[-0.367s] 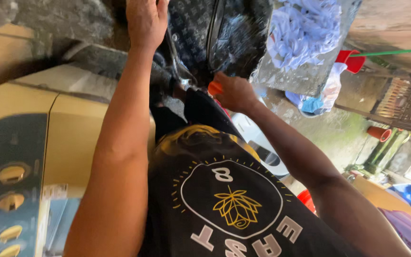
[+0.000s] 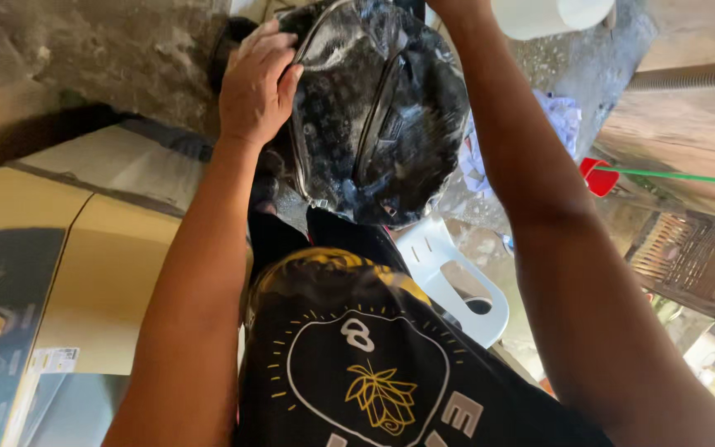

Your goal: The person scrubs the exterior and interior surfaces of a black patterned bag using a brush and white foam, periodically dipping the brush into a container, and wipes the surfaces with a white cloth.

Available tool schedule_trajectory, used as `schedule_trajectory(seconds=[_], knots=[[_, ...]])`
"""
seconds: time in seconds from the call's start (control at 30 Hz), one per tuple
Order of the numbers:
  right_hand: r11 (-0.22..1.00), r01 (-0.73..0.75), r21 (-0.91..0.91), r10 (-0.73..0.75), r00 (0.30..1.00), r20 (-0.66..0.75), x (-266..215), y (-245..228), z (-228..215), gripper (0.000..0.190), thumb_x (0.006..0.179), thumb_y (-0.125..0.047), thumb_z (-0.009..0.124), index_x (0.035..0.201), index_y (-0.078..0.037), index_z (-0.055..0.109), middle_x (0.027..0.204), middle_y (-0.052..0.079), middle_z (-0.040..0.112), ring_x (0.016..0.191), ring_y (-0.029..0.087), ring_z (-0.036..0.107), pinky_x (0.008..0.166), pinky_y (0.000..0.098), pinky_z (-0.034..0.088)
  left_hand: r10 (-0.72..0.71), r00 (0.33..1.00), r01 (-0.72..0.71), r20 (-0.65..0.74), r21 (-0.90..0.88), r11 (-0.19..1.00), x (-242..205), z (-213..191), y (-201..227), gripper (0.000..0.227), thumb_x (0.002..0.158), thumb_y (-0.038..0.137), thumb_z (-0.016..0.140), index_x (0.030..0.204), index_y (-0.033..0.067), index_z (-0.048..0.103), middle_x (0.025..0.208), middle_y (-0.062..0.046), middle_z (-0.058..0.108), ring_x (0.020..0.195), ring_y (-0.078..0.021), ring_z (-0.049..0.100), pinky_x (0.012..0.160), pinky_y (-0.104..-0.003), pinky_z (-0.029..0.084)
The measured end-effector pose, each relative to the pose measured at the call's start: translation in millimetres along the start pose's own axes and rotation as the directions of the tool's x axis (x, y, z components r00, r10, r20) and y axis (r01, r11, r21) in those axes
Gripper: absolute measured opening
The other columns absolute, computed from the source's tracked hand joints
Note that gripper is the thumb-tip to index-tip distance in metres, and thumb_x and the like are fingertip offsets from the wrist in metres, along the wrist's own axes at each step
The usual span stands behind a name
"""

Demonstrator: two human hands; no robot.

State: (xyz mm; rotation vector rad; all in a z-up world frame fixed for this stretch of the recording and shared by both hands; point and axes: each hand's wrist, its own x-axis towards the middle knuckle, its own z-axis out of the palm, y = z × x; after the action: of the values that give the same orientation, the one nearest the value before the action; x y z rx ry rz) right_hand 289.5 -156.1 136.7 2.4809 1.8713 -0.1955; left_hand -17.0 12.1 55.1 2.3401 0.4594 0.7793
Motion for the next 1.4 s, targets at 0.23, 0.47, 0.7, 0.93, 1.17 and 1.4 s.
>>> schedule_trajectory(seconds=[0.23,0.47,0.7,0.93,1.17,1.4], knots=[[0.999,-0.039,0.018,0.037,0.993,0.116,45,1,36,0.034,0.106,-0.042,0.075,0.116,-0.012,0.062,0.101,0.012,0.072,0.081,0.029,0.071,0.067,0.0404,0.056,-0.106,0.986,0.107,0.127,-0.005,0.994,15,-12,8,0.015,0.108,0.015,0.070,0.116,0.0024,0.067,0.147,-0.012,0.057,0.138,-0.0358,0.052,0.113,-0.048,0.045],[0.969,-0.060,0.240,0.077,0.995,-0.060,55,-30,47,0.032,0.107,-0.048,0.076,0.107,-0.017,0.070,0.097,0.004,0.075,0.078,0.024,0.071,0.066,0.0369,0.056,-0.141,0.980,0.141,0.143,0.012,0.990,22,-17,14,0.013,0.105,0.010,0.069,0.114,0.0021,0.068,0.143,-0.012,0.059,0.133,-0.0364,0.054,0.112,-0.046,0.046],[0.895,0.164,0.414,-0.129,0.985,-0.113,-2,-124,31,0.040,0.091,-0.053,0.072,0.117,-0.022,0.069,0.095,0.000,0.073,0.086,0.025,0.074,0.065,0.0393,0.056,-0.087,0.990,0.091,0.110,-0.034,0.995,30,-21,13,0.016,0.096,0.001,0.065,0.111,-0.0001,0.067,0.138,-0.015,0.061,0.130,-0.0379,0.056,0.110,-0.047,0.047],[0.882,-0.132,0.453,0.054,0.982,0.181,5,-135,14,0.033,0.091,-0.050,0.069,0.114,-0.025,0.069,0.093,0.006,0.075,0.073,0.029,0.072,0.060,0.0440,0.055,-0.091,0.989,0.094,0.120,-0.016,0.995,25,-16,8,0.012,0.108,0.009,0.064,0.116,0.0022,0.070,0.142,-0.013,0.062,0.131,-0.0373,0.056,0.111,-0.047,0.047],[0.571,-0.134,0.810,-0.064,0.976,0.206,-68,-141,-25,0.030,0.097,-0.039,0.071,0.117,-0.016,0.067,0.094,0.011,0.071,0.086,0.033,0.073,0.074,0.0427,0.057,-0.074,0.984,0.080,0.161,-0.026,0.996,22,-11,11,0.014,0.110,0.013,0.062,0.116,0.0029,0.069,0.143,-0.012,0.062,0.132,-0.0362,0.057,0.113,-0.046,0.048],[0.849,-0.109,0.517,0.288,0.915,-0.282,-72,-3,-65,0.018,0.109,-0.019,0.071,0.115,-0.005,0.060,0.096,0.021,0.066,0.086,0.043,0.065,0.074,0.0479,0.052,-0.071,0.989,0.075,0.130,-0.029,0.997,24,-22,15,0.028,0.100,0.025,0.073,0.111,0.0001,0.068,0.143,-0.015,0.060,0.129,-0.0386,0.055,0.108,-0.049,0.047]])
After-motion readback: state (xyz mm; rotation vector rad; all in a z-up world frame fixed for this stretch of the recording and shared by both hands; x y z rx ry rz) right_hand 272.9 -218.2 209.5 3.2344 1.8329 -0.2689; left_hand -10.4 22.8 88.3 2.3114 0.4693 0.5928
